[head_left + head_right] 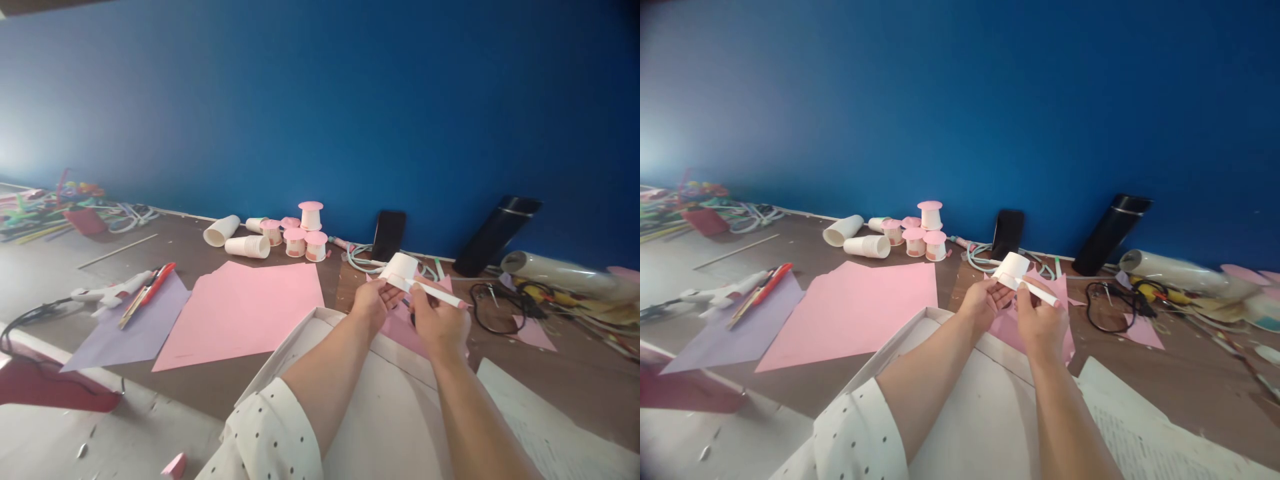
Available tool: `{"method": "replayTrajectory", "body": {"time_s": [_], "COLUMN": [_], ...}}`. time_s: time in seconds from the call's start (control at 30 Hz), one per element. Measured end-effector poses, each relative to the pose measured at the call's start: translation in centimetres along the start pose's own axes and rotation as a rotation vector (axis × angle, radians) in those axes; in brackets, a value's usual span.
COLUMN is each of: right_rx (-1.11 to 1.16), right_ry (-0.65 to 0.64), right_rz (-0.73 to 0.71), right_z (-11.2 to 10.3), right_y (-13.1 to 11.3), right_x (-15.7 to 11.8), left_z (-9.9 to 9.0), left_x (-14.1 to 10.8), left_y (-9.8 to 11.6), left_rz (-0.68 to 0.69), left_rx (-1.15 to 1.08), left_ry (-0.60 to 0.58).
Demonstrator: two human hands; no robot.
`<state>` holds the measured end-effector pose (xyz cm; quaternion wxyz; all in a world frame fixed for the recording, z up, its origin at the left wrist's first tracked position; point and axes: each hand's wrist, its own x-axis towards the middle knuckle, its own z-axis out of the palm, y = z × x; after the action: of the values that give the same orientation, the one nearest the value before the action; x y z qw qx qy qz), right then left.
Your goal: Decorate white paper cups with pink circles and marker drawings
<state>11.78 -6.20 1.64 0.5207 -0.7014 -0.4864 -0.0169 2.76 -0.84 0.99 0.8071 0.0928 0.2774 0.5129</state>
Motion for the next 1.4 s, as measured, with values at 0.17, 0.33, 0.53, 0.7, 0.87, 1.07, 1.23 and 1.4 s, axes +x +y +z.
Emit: {"method": "replayTrajectory", "body": {"time_s": [0.17,0.33,0.53,0.7,0.87,1.07,1.23,1.4], "right_rx": [-0.001,-0.009,-0.012,-0.034,-0.026,-0.016,-0.04,-0.059], "right_ry": [0.011,0.002,-0.006,-0.021,-0.02,-0.003,0.004,0.006], "right_rz": [-0.013,-0.02,-0.008,0.024,0.034,-0.029,-0.045,-0.029], "right_z": [0.07,-0.02,-0.1,-0.09,-0.08,-0.04,0.16,0.25], "right_y": [0.15,0.08,0.09,0.09,0.19,0.21,0.28,0.07], "right_x": [0.02,-0.01,-0.04,-0.01,0.05,0.01,-0.08,-0.18], "left_z": [-0.04,-0.14,-0.58,-0.82,-0.69,-0.56,-0.46,-0.47], "left_x": [0.02,0.08,0.65,0.86,0.64,0.32,0.16,0.39], "left_y": [-0.03,-0.04,-0.25,-0.4,-0.24,-0.53,-0.74,-0.72], "left_rz": [0.0,0.005,0.009,0.001,-0.014,0.032,0.06,0.057], "left_rx": [0.0,0.019,0.053,0.083,0.088,0.085,0.068,0.08], "left_ry": [-0.003,-0.015,-0.062,-0.1,-0.11,-0.13,-0.136,-0.126]}}
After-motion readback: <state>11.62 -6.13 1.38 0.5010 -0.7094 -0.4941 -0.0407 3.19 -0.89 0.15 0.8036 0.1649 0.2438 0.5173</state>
